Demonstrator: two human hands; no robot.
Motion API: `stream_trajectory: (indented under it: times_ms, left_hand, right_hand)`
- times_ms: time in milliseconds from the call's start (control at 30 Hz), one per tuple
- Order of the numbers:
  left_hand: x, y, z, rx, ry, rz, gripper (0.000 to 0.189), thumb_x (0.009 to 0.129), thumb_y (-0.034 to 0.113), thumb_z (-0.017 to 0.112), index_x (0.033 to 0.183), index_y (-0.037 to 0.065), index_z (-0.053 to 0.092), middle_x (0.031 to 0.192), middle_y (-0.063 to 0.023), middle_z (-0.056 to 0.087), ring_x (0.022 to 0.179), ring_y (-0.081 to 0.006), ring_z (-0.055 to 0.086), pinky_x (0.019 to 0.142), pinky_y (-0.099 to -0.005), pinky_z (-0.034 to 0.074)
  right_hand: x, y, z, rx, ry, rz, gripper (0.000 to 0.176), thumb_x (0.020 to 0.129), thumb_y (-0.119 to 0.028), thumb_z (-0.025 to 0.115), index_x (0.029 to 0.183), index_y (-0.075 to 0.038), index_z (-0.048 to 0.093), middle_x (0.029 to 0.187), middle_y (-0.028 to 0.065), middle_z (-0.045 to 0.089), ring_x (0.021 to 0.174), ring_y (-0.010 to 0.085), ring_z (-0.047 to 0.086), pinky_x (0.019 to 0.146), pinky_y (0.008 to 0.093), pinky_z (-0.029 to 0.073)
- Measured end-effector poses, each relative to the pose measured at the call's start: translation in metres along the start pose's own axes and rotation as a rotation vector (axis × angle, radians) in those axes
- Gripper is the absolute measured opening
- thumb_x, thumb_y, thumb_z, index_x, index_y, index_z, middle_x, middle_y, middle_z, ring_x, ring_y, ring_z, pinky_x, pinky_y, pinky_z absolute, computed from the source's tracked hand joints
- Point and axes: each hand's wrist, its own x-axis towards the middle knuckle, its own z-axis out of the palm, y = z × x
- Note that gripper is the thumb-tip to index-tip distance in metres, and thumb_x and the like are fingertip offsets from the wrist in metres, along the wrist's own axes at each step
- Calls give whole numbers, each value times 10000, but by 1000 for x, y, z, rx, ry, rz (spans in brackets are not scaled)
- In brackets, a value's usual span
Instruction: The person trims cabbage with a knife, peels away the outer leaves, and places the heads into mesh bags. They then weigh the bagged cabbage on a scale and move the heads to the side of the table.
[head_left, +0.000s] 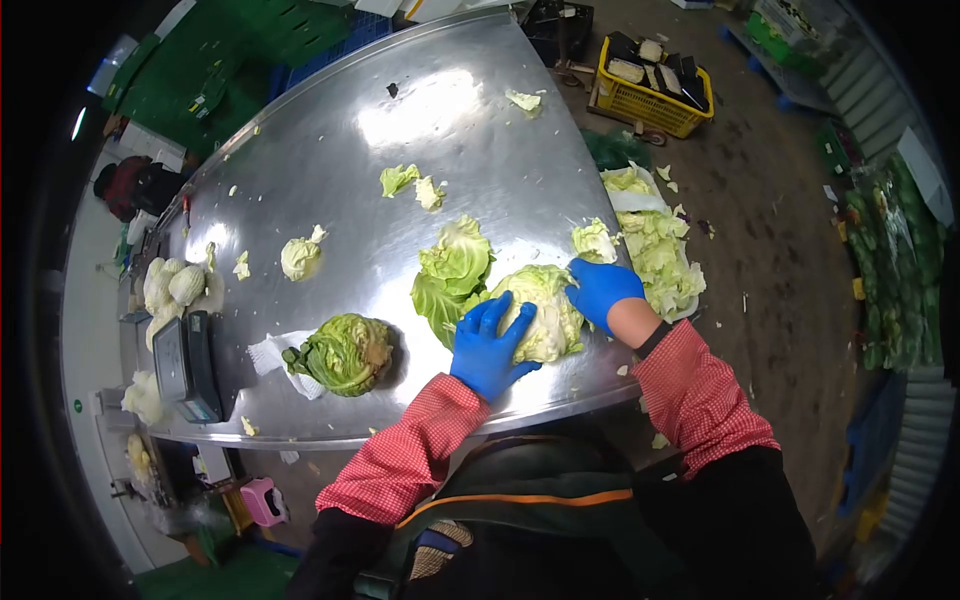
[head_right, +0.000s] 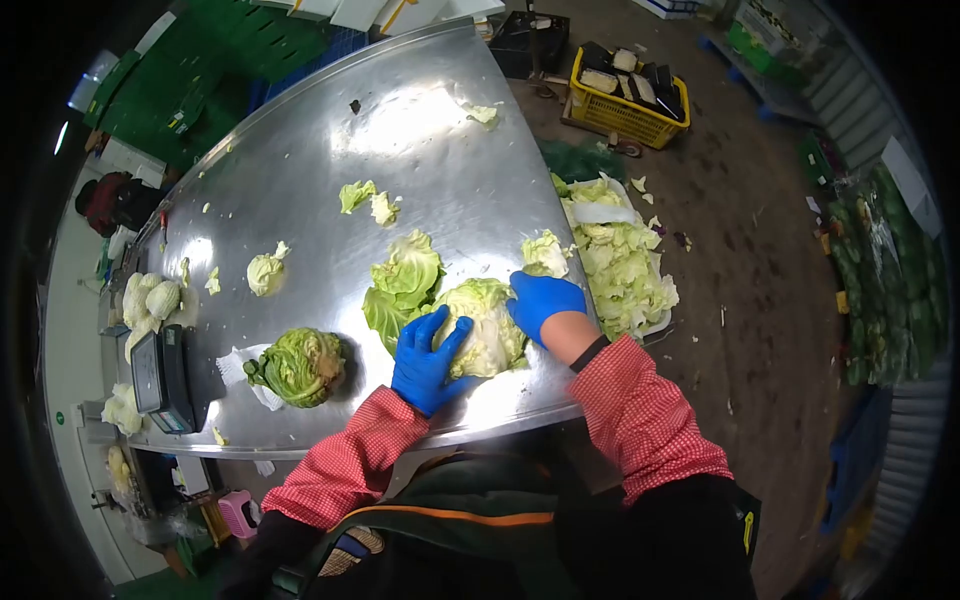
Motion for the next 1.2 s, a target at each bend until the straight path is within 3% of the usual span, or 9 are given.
stream_trajectory:
  times_ms: [100, 300, 433, 633, 733, 967, 1067, 1133, 1200]
  left_hand:
    - [-15, 2, 0, 5, -1, 10, 843, 595, 414, 813, 1352, 240, 486, 1390, -150, 403, 1237, -368, 393, 1023, -472, 350]
    - [-29, -12, -17, -441, 99, -180, 796, 660, 283, 803, 1319, 36, 432, 1427, -266, 275, 1305, -419, 331, 1055, -472, 345]
    - [-6, -3, 4, -456, 422, -615, 788, 593, 316, 865, 1150, -1, 408, 1072, -130, 403, 1022, -288, 440, 941, -379, 388]
    - [4, 6, -11, -420, 246, -501, 924, 536, 329, 883, 1248, 6, 391, 1195, -182, 419, 1131, -347, 448, 1001, -412, 384]
    - [8, 13, -12, -317, 163, -443, 1045, 556, 405, 865, 1358, -6, 336, 1299, -212, 413, 1204, -363, 425, 1036, -422, 357]
    - [5, -2, -8, -281, 61, -321, 1142, 580, 453, 832, 1444, -9, 244, 1392, -244, 389, 1284, -390, 382, 1078, -444, 311]
    - [2, 5, -8, -267, 32, -221, 1147, 572, 427, 834, 1451, -5, 237, 1418, -241, 368, 1311, -387, 367, 1080, -441, 311]
    - [0, 11, -6, -245, -14, -179, 1161, 564, 417, 838, 1456, -2, 225, 1426, -238, 360, 1316, -387, 363, 1087, -437, 304]
    - [-4, 11, -6, -260, -19, -188, 1188, 549, 388, 851, 1465, 4, 200, 1442, -235, 335, 1324, -389, 352, 1100, -432, 286]
  right_hand:
    - [21, 55, 33, 28, -19, 99, 358, 846, -356, 582, 1102, -104, 577, 997, 190, 657, 931, 385, 623, 786, 474, 496]
    - [-19, 32, 47, 118, -96, 142, 368, 859, -390, 555, 1119, -131, 582, 1017, 196, 656, 934, 385, 627, 804, 460, 494]
    - [-43, 17, 11, 139, -53, 83, 422, 899, -481, 491, 1073, -109, 585, 1004, 174, 665, 901, 384, 633, 779, 472, 491]
    - [-80, -25, -8, -139, 148, -349, 128, 871, -233, 541, 889, -117, 589, 762, 125, 629, 679, 293, 659, 578, 417, 519]
    - [-58, -5, -2, -138, 163, -250, 172, 898, -247, 506, 896, -101, 596, 805, 135, 650, 710, 315, 658, 619, 432, 521]
    - [-57, -11, -20, 452, -187, 37, 472, 891, -484, 512, 1163, -104, 582, 1053, 199, 649, 909, 385, 635, 809, 452, 503]
    - [-55, -35, -16, 189, 194, -156, 572, 852, -529, 557, 1277, -147, 527, 1193, 193, 595, 997, 384, 610, 849, 443, 493]
    - [-43, -50, -12, 121, 66, -254, 644, 821, -551, 590, 1327, -165, 489, 1299, 178, 529, 1049, 386, 588, 869, 438, 485]
    - [-27, -42, -5, 194, 9, -300, 568, 824, -496, 605, 1266, -146, 535, 1164, 181, 607, 1001, 372, 610, 849, 427, 495]
